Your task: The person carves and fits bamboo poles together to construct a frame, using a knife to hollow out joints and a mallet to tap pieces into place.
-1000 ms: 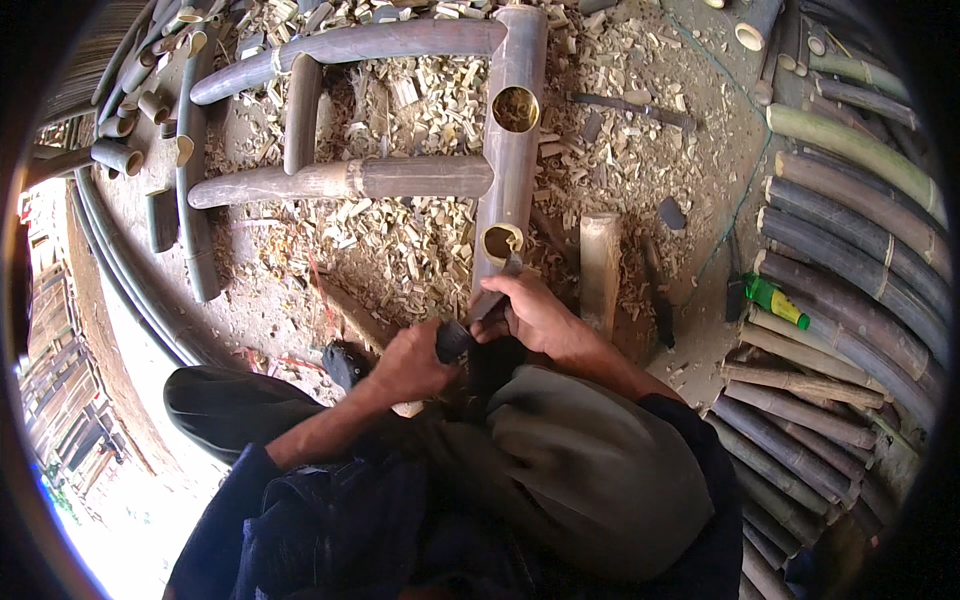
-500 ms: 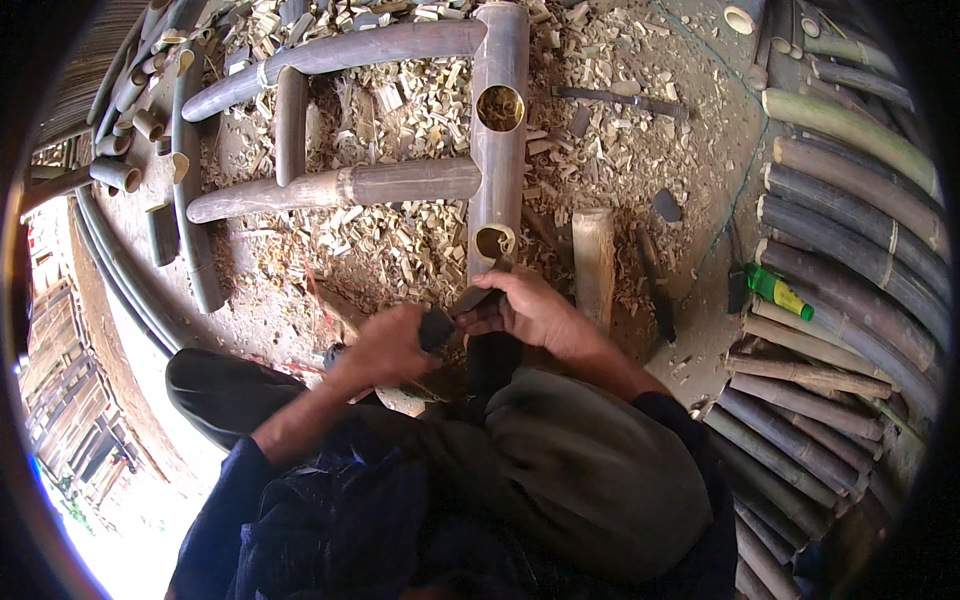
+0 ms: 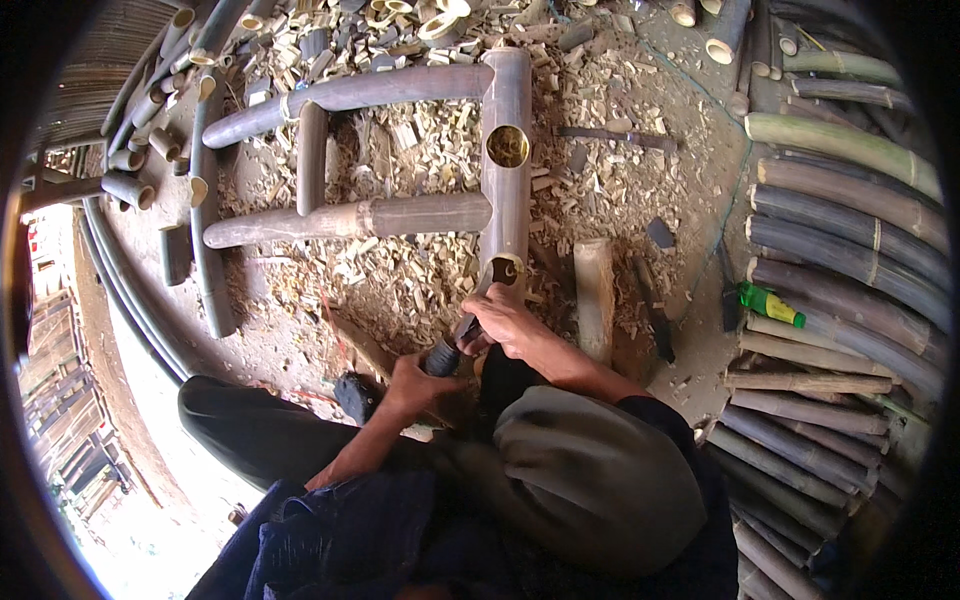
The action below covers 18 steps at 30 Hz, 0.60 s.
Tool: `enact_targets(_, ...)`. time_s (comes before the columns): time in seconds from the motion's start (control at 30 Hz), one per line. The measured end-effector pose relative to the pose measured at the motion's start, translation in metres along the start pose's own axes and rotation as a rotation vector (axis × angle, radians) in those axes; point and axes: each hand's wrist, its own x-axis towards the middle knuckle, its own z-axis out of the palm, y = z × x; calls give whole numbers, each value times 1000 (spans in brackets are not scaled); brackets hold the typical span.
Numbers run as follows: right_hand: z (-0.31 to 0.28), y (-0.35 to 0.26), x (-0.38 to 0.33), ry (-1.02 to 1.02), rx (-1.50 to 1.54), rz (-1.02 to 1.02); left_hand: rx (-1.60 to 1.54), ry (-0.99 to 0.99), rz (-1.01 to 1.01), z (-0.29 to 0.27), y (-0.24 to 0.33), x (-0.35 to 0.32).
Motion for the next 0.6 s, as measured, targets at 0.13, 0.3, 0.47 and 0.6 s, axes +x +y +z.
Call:
enact_targets(0.13, 2, 4, -3, -50, 490, -113, 566, 63, -52, -56, 82, 7)
enact_targets(0.3, -4, 12, -12, -290, 873, -217, 1029, 295, 356, -60, 135, 6)
enact_targets(0.47, -10, 17, -3, -161, 538, -175, 510, 266, 139, -23, 63, -10)
enact_targets(0.6, -6, -9, -4, -164, 458, -31, 284, 50, -49, -34, 71, -6)
